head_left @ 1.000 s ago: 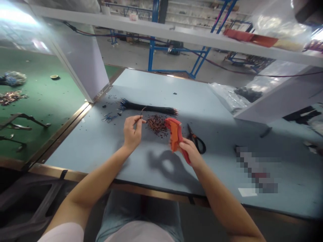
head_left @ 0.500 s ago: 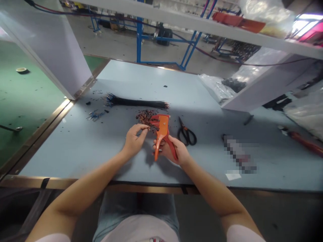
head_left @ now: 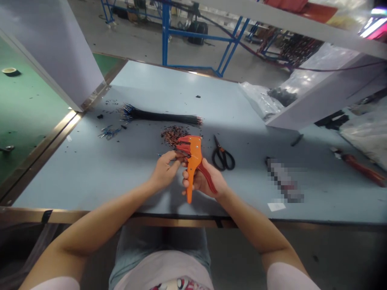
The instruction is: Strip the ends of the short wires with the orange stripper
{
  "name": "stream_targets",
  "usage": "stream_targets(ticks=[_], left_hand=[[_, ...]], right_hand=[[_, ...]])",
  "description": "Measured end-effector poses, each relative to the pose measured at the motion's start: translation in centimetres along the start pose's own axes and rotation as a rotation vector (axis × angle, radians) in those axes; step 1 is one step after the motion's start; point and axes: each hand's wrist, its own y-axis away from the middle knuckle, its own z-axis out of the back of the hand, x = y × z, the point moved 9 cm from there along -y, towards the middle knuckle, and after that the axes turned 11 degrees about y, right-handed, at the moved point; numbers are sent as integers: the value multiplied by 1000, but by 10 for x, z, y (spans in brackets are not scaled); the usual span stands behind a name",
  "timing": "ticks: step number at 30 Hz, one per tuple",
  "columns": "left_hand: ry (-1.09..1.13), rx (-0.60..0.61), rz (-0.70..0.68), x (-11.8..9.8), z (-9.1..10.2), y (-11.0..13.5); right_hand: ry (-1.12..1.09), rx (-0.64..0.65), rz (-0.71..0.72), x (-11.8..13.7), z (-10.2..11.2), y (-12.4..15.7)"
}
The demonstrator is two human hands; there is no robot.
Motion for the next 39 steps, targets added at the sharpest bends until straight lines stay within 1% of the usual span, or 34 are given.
stream_targets(ticks=[6,12,16,20,25,30,33,39], left_hand=[[43,3,6,-3,-3,2],[69,7,-25,-8,-5,3],[69,7,-22,-7,-6,4],[57,13,-66,-9,-6,3],[41,31,-112,-9,-7,3],[51,34,-115,-9,-8,3],[66,43,-107,-10,-9,3],[57,50,-37,-4,-10,3]], right_hand=[[7,36,-1,1,-4,3],[11,28,-21,-3,-4,5],[12,49,1,-1,-4,5],[7,79,16,-1,-5,5],[-1,58,14,-3,-1,5],[39,63,6,-4,-2,5],[58,41,-1,-4,-1,6],[97,-3,3,-4,1,5]])
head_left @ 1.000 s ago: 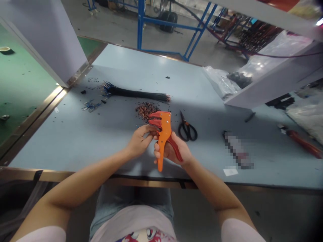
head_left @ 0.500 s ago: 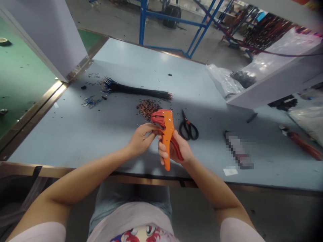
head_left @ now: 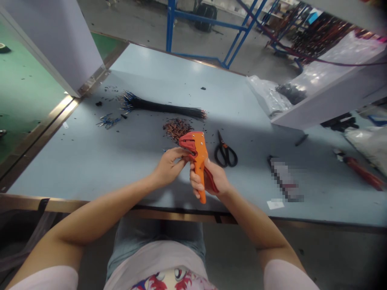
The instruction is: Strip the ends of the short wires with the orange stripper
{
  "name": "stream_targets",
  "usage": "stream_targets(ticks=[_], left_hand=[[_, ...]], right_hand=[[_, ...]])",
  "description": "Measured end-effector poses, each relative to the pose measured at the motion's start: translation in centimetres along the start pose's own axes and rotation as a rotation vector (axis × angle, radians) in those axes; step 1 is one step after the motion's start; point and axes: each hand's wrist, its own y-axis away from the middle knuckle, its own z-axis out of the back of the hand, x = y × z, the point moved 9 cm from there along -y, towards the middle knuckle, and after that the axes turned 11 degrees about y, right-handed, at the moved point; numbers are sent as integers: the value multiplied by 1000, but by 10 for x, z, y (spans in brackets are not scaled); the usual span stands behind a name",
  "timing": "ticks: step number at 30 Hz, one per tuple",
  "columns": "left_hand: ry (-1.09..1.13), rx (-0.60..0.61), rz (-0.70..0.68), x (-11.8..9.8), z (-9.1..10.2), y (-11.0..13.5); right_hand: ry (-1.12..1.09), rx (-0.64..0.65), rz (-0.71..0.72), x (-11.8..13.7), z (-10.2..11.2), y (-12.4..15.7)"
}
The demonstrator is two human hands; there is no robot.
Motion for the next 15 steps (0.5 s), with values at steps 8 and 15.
stream_targets(ticks=[8,15], left_hand=[[40,-12,92,8,0,0],[-198,74,232,33,12,-8]], right_hand=[[12,-36,19,0,4,-3],[-37,-187,-18,5,25,-10]])
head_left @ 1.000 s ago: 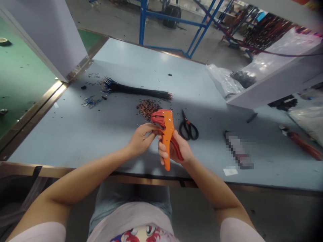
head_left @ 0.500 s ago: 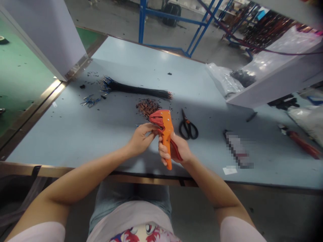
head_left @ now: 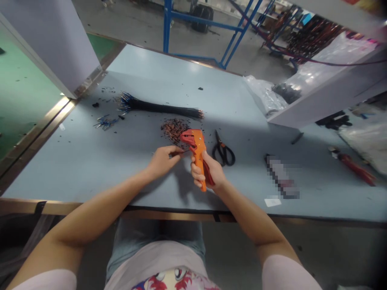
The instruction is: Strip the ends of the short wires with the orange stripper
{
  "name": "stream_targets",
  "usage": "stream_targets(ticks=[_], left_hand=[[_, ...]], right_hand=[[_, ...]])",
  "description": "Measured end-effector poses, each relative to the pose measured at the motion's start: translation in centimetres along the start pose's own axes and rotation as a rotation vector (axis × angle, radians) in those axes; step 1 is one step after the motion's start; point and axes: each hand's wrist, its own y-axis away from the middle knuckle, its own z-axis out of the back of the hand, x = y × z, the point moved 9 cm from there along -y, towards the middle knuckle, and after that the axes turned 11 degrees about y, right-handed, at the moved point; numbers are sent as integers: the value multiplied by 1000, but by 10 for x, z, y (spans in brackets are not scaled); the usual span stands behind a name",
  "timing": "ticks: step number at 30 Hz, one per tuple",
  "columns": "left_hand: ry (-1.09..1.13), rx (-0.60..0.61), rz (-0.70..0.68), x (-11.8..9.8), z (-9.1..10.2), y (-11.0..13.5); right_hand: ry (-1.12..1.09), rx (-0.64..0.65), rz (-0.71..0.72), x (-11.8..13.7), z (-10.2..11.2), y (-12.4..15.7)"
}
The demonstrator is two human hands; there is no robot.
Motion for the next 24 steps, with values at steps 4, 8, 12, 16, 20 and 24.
stream_targets(ticks=[4,8,12,16,20,24], left_hand=[[-221,53,-65,6,5,-7],[-475,-12,-106,8,24,-12],[-547,-222,-78,10,62,-18],[-475,-307,-51,12,85,-21],[-418,-294,-34,11,86,-22],[-285,-301,-11,11,85,-23]], right_hand=[[-99,-70,-17,5,21,-11],[-134,-4,-46,7,24,-16],[-123,66,1,13,16,-10],[-114,58,77,19,13,-6],[-108,-21,137,24,20,-8],[-86,-90,152,25,27,-12]])
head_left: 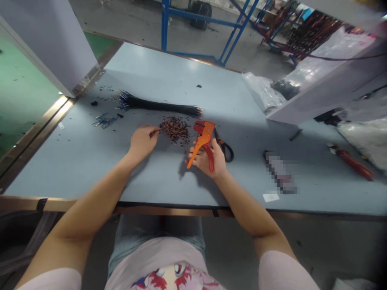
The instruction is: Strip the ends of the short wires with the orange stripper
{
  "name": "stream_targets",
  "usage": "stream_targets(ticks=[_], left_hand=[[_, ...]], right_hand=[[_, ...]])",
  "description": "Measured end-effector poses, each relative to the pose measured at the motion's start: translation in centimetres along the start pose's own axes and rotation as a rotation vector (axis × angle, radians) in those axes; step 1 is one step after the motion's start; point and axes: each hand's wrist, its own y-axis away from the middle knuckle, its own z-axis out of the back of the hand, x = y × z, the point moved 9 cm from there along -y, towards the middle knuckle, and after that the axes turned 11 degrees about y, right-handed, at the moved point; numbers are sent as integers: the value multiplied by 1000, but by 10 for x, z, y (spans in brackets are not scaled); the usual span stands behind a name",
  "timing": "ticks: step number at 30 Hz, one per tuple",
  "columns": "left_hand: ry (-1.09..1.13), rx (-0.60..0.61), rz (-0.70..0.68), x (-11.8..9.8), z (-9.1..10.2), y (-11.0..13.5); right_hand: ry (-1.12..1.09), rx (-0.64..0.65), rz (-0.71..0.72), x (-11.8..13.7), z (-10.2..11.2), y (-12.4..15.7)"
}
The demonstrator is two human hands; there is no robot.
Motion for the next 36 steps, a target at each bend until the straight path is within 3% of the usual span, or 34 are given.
stream_targets(ticks=[5,8,16,20,27,36], left_hand=[[542,36,354,19,-11,3],[728,52,415,15,-17,7],[719,12,271,-9,-5,10],[666,-4,187,-23,2,11],[698,74,99,-28,-4,10],[530,88,92,-29,-2,9]], right_hand=[[168,51,54,-2,-11,7],[319,117,124,-5,-22,16],[714,96,358,2,-33,31],[700,37,374,5,-29,32],[648,54,339,1,-27,30],[625,74,368,-2,-22,29]])
